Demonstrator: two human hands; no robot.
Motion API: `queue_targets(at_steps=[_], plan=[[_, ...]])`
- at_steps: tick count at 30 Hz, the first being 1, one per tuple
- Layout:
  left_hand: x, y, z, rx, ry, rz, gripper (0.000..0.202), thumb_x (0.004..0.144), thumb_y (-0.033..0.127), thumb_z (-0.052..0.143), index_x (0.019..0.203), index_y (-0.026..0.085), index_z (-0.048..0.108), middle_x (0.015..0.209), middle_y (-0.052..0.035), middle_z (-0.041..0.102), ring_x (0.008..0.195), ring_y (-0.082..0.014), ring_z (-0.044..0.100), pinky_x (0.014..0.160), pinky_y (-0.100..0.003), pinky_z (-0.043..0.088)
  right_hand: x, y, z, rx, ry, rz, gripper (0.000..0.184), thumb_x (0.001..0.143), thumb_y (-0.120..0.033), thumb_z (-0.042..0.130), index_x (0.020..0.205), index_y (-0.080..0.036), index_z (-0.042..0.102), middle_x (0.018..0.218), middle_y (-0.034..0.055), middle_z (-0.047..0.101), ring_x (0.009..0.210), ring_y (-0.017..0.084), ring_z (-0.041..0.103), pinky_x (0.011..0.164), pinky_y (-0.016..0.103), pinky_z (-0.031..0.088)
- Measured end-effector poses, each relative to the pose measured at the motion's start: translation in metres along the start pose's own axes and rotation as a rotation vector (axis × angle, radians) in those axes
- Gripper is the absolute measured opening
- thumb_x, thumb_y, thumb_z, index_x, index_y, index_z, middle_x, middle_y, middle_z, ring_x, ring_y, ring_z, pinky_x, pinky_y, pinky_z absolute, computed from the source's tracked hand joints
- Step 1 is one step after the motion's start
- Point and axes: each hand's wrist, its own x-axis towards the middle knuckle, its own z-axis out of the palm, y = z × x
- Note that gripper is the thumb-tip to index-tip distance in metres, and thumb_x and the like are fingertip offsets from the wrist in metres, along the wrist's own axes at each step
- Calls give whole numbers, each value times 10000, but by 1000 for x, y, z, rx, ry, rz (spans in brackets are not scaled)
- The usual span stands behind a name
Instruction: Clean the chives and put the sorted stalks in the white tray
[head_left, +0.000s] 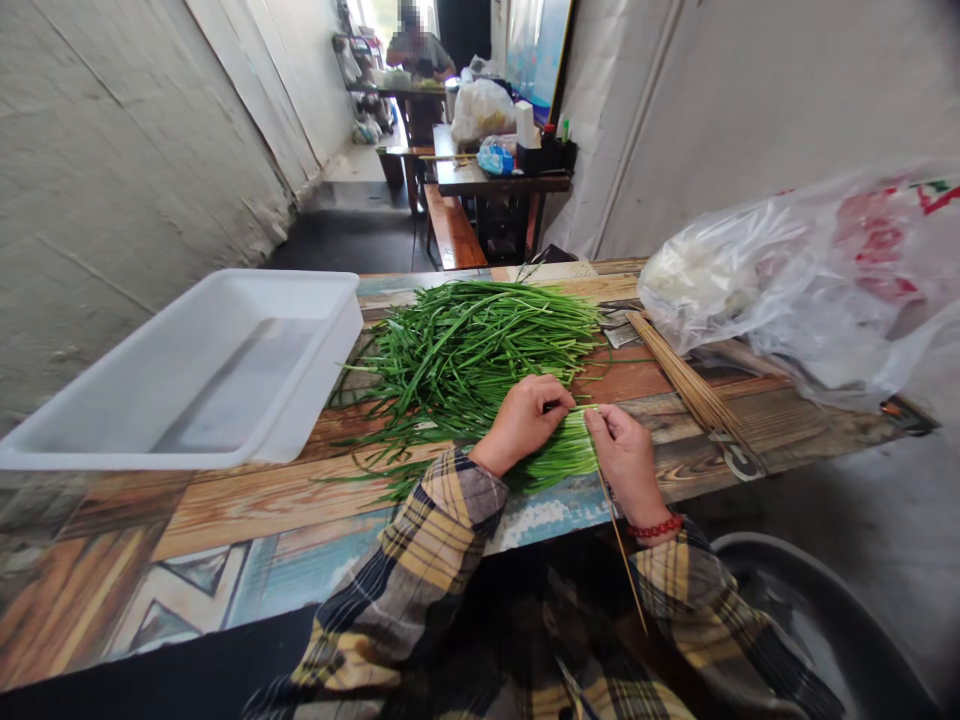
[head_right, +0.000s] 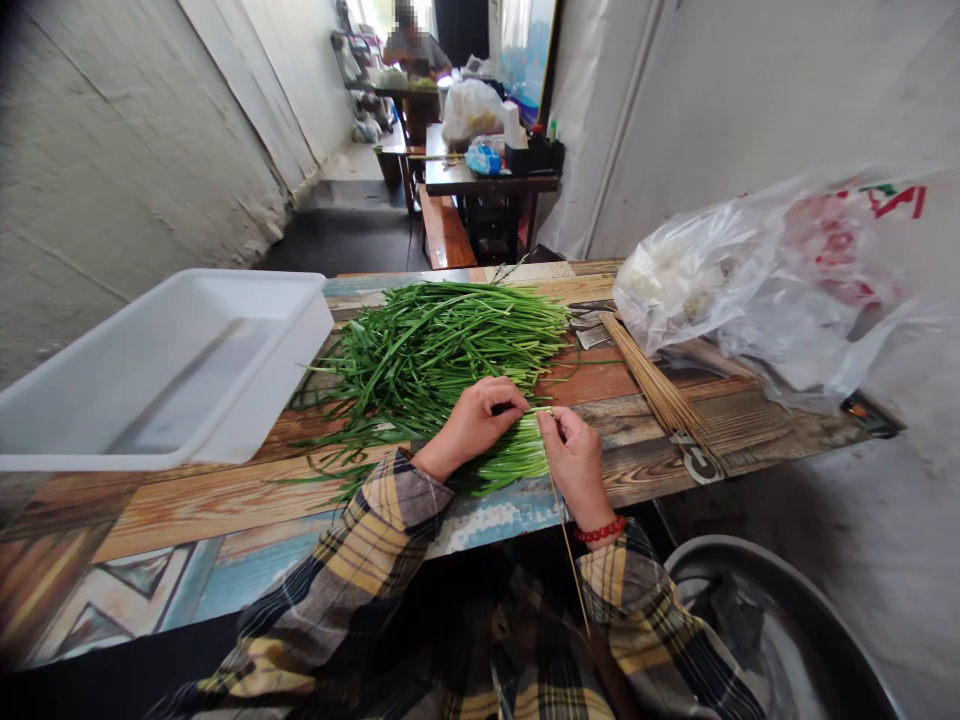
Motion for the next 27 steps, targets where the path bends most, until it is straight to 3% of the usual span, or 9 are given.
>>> queue_targets(at_steps=[17,23,27], plan=[[1,0,1,6,-8,12,161,746,43,552,712,171,643,759,-11,649,769,-143,554,760,-278,415,1,-2,1,18,-6,11,358,877,-487,487,825,-164,632,689,21,622,607,157,547,559,253,438],[1,1,-2,-8,-41,16,164,739,38,550,731,168,649,776,-10,662,770,-141,564,775,-285,414,2,4,4,75,39,5,348,864,-473,518,984,-167,631,738,32,638,618,164,564,574,272,449],[1,2,-4,-8,-50,19,174,747,41,541,746,171,657,786,-11,665,779,-141,570,784,-287,414,1,2,2,15,51,-7,358,875,-445,513,1105,-192,619,556,-39,488,485,134,432,476,250,369]])
